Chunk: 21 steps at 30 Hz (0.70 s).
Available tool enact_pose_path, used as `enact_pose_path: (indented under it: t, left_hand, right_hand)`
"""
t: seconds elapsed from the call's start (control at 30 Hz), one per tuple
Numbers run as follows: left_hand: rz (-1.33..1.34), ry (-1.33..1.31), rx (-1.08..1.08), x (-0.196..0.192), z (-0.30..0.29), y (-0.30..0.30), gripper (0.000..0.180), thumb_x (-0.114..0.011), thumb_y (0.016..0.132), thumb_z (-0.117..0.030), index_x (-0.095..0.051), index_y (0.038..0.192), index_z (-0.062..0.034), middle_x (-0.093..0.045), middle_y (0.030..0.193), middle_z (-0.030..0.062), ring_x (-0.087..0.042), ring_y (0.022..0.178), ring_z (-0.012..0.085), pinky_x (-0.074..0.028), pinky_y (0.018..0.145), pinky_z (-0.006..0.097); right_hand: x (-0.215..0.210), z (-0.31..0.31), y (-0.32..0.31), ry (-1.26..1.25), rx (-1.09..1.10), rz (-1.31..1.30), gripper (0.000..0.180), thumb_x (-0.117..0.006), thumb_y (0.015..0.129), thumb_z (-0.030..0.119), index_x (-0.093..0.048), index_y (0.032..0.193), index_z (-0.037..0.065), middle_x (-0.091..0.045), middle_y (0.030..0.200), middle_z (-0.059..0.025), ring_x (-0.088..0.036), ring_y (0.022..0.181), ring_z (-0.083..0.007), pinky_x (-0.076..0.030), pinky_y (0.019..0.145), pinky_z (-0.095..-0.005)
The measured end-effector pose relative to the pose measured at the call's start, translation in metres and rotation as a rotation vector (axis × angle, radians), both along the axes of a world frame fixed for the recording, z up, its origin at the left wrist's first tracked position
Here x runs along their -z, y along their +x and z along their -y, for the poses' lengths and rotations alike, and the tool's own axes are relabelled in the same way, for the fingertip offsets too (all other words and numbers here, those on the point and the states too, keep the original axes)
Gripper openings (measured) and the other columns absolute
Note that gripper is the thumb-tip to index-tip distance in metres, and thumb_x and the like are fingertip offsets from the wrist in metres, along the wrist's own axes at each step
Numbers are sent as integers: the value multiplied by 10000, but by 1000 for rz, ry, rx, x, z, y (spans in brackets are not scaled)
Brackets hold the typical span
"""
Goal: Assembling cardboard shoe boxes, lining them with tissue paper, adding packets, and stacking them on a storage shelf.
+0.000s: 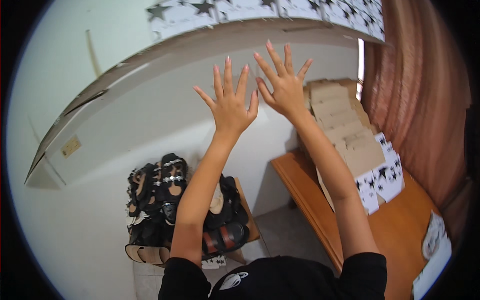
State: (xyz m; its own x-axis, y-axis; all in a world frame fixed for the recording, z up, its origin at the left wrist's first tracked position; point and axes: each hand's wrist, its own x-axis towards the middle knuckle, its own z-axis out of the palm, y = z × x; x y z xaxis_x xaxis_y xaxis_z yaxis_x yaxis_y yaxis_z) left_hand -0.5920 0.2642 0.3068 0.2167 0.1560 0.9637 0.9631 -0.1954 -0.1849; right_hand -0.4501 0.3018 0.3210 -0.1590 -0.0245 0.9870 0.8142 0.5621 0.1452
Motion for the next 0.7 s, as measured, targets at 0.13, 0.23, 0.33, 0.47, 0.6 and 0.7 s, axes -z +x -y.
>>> enact_pose_path:
  t: [0.13, 0.23, 0.33, 0.47, 0.6, 0.7]
  left_hand:
    - [95, -277, 225, 92, -29, 56, 555, -532, 805, -340, -403, 1322, -182, -170, 1448, 145, -109, 1335, 364, 54, 957, 672]
    - [84, -540, 350, 165, -39, 109, 572, -538, 810, -325, -380, 1333, -154, -149, 1447, 167, -103, 1325, 399, 26, 952, 684]
    - [10, -731, 482, 240, -36, 161, 569, -527, 817, -331, -378, 1323, -118, -178, 1432, 175, -137, 1323, 379, 3, 948, 694]
    - [-231, -997, 614, 326, -27, 225, 593, -552, 794, -309, -368, 1318, -99, -221, 1420, 153, -188, 1316, 343, -41, 944, 711]
    - [-375, -1074, 722, 369, -16, 268, 622, -562, 778, -303, -357, 1323, -85, -223, 1429, 118, -184, 1318, 341, -59, 945, 711]
    - [-493, -1068, 721, 384, -19, 295, 631, -563, 775, -302, -352, 1324, -74, -231, 1426, 106, -180, 1320, 334, -68, 943, 713]
  right_hand:
    - [103, -3, 53, -246, 114, -93, 518, -554, 797, 290, -433, 1299, 253, -258, 1435, -53, -112, 1344, -346, 38, 911, -724]
    - [194, 5, 110, -493, 268, -135, 567, -556, 795, 288, -378, 1332, 238, -201, 1450, -91, -90, 1331, -399, -28, 898, -744]
    - [294, 26, 168, -889, 445, -294, 624, -561, 792, 290, -313, 1360, 216, -119, 1451, -168, -79, 1310, -455, -46, 893, -747]
    - [384, 60, 221, -1261, 667, -413, 635, -540, 806, 304, -286, 1366, 147, -114, 1440, -207, -70, 1296, -490, -46, 899, -747]
    - [424, 75, 259, -1321, 814, -538, 596, -496, 836, 295, -275, 1364, 129, -151, 1431, -213, -110, 1310, -445, -48, 912, -738]
    - [439, 73, 286, -1277, 900, -611, 614, -497, 847, 327, -264, 1362, 89, -199, 1418, -217, -170, 1312, -399, -86, 943, -706]
